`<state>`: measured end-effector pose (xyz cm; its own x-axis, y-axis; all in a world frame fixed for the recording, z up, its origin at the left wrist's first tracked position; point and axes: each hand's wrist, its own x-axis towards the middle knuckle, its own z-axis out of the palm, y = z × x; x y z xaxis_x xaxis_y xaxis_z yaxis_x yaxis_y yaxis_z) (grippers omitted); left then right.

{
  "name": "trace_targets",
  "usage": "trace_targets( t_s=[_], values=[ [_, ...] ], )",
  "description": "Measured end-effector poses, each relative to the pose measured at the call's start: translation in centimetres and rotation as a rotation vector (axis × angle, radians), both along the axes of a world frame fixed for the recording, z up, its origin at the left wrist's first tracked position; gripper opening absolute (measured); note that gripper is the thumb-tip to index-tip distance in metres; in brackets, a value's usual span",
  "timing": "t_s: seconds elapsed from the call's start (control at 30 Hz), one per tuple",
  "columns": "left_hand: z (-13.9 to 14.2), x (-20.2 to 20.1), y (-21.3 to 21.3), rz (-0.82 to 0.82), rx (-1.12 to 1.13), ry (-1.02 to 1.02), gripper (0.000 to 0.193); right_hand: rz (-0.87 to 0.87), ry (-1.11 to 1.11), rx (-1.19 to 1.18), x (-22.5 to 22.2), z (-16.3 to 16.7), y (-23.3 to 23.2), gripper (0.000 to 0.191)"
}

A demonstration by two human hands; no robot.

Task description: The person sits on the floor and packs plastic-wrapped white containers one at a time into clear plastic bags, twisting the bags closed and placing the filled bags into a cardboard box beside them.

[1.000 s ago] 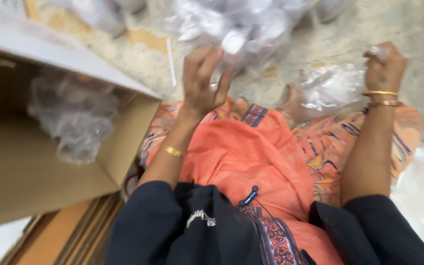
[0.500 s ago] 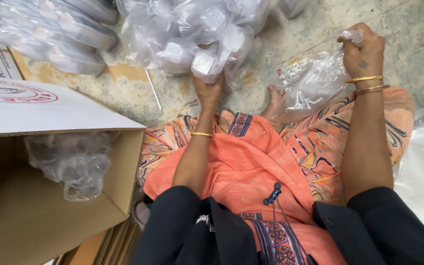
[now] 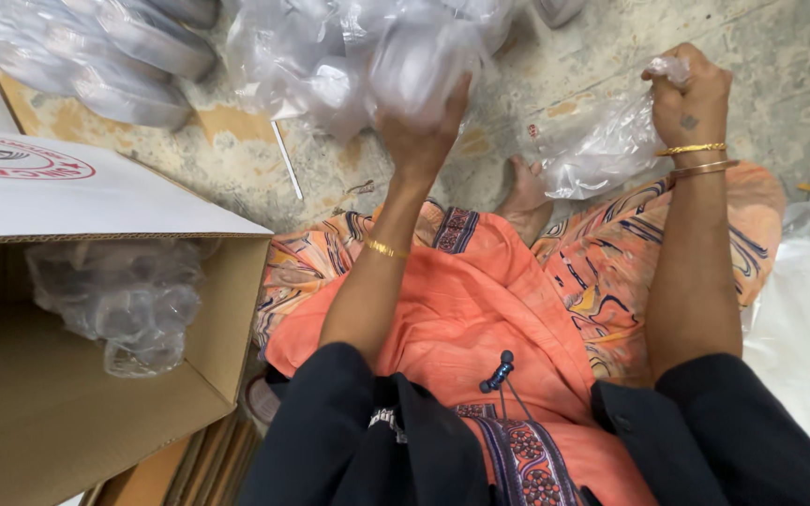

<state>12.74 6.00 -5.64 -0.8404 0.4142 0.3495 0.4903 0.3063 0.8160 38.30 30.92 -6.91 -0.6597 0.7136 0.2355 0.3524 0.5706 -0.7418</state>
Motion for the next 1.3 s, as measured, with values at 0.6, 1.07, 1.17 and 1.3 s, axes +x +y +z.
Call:
trace_targets(
  t_s=[0.6, 1.07, 1.17, 1.3],
  values=[
    [-1.1, -0.1, 2.8, -0.102, 0.099, 0.171, 0.042, -0.012, 0.003, 0.033, -1.1, 2.6, -1.2, 0.013],
    [-2.0, 0.8, 2.3, -0.347, -0.062, -0.342, 0.085, -0.015, -0.025, 0.007, -1.6, 4.2, -1.8, 0.012],
    [-2.3, 0.6, 2.2, -0.336, -0.129, -0.206, 0.085, -0.008, -0.027, 0.015, -1.4, 3.8, -1.6, 0.012],
    [-3.0, 0.8, 1.8, -0.309, -0.075, -0.114, 0.081, 0.063, 0.112, -0.157, -2.3, 4.0, -2.2, 0.007]
  ],
)
